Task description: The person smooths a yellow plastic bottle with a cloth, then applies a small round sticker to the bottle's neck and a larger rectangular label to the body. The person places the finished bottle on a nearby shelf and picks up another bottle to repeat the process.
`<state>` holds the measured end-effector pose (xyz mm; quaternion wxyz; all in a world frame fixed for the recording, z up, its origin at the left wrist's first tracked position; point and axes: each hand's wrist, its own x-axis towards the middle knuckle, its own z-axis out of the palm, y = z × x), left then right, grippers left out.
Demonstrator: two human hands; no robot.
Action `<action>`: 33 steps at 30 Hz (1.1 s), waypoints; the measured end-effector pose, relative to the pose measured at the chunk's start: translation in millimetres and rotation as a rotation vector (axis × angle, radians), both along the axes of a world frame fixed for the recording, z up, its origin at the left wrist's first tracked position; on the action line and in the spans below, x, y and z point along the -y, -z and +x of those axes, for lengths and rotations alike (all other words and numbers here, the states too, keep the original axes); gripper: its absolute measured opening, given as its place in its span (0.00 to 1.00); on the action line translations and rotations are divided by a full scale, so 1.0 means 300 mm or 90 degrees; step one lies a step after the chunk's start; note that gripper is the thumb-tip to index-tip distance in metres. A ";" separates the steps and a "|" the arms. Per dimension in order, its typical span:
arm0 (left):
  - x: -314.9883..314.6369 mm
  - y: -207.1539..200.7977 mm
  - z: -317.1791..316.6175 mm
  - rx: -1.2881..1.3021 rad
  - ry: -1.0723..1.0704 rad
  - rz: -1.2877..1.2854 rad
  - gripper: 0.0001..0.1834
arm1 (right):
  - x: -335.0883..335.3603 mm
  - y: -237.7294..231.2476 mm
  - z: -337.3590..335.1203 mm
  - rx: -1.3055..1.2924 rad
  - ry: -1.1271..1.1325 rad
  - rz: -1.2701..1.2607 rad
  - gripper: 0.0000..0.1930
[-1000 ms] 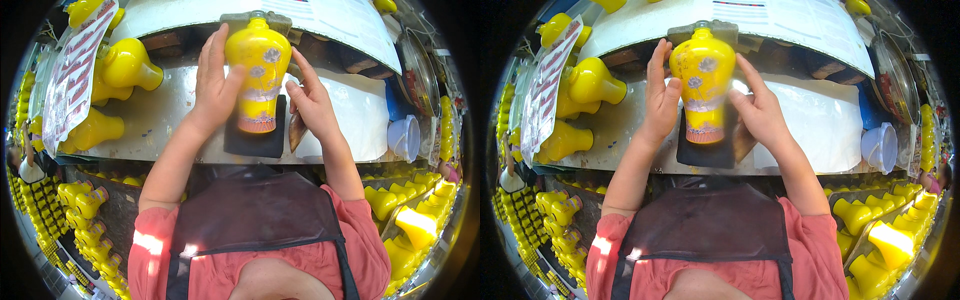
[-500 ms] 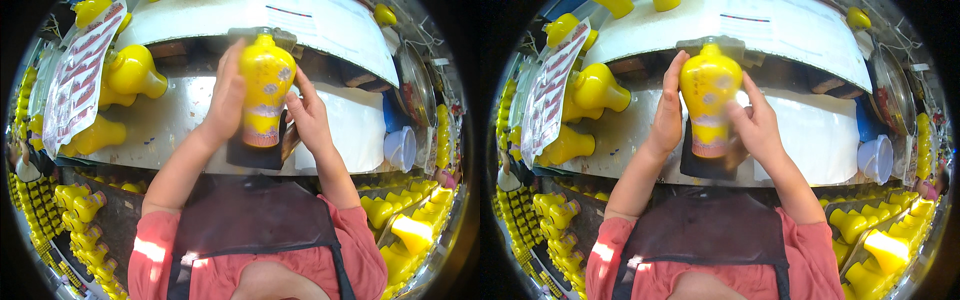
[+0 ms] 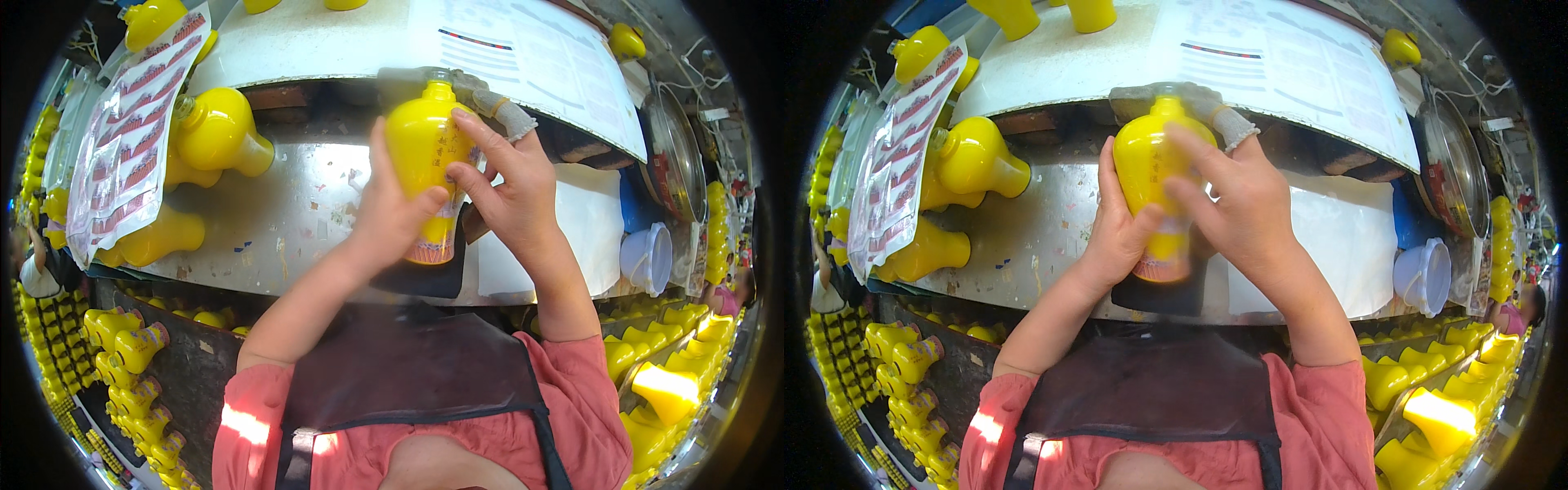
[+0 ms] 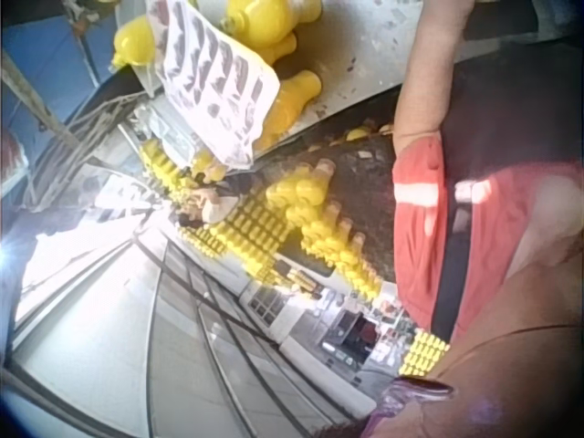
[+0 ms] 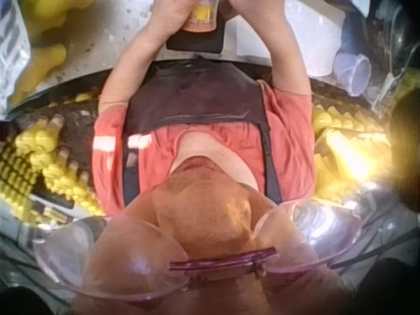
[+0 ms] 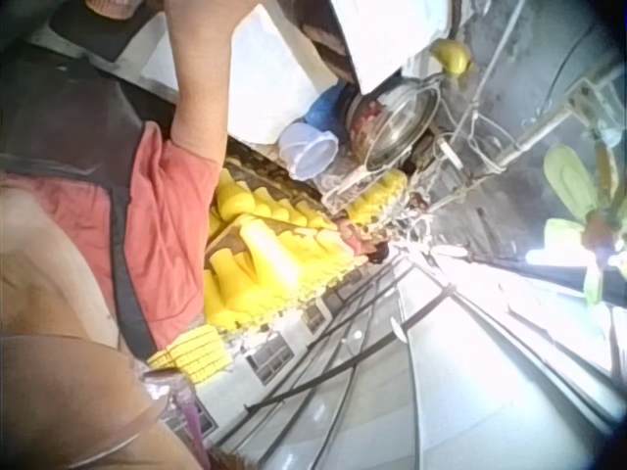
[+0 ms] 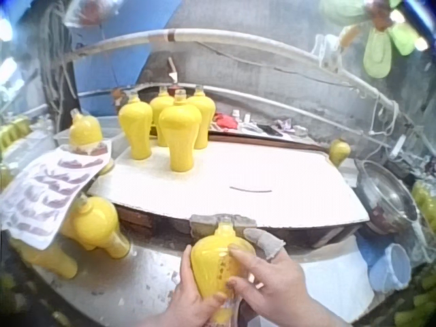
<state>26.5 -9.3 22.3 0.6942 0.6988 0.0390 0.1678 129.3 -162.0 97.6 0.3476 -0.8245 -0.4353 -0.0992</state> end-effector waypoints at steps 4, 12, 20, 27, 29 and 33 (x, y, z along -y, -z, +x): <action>-0.004 0.008 0.001 -0.019 0.016 -0.041 0.57 | -0.009 -0.005 0.004 0.027 -0.012 -0.017 0.26; -0.037 0.026 -0.008 -0.013 0.050 0.012 0.55 | -0.028 -0.029 -0.006 0.120 -0.007 -0.108 0.26; -0.049 0.038 -0.015 0.021 0.057 0.034 0.55 | -0.028 -0.028 -0.012 0.058 -0.003 -0.070 0.25; -0.058 0.039 -0.024 0.031 0.018 0.059 0.50 | 0.059 0.043 0.035 -0.381 0.145 0.087 0.23; -0.050 0.028 -0.028 0.017 0.045 0.062 0.47 | 0.077 0.082 0.008 -0.577 0.121 0.082 0.26; -0.037 0.010 -0.021 -0.006 0.061 -0.071 0.48 | 0.106 0.122 -0.042 -0.581 0.037 0.014 0.33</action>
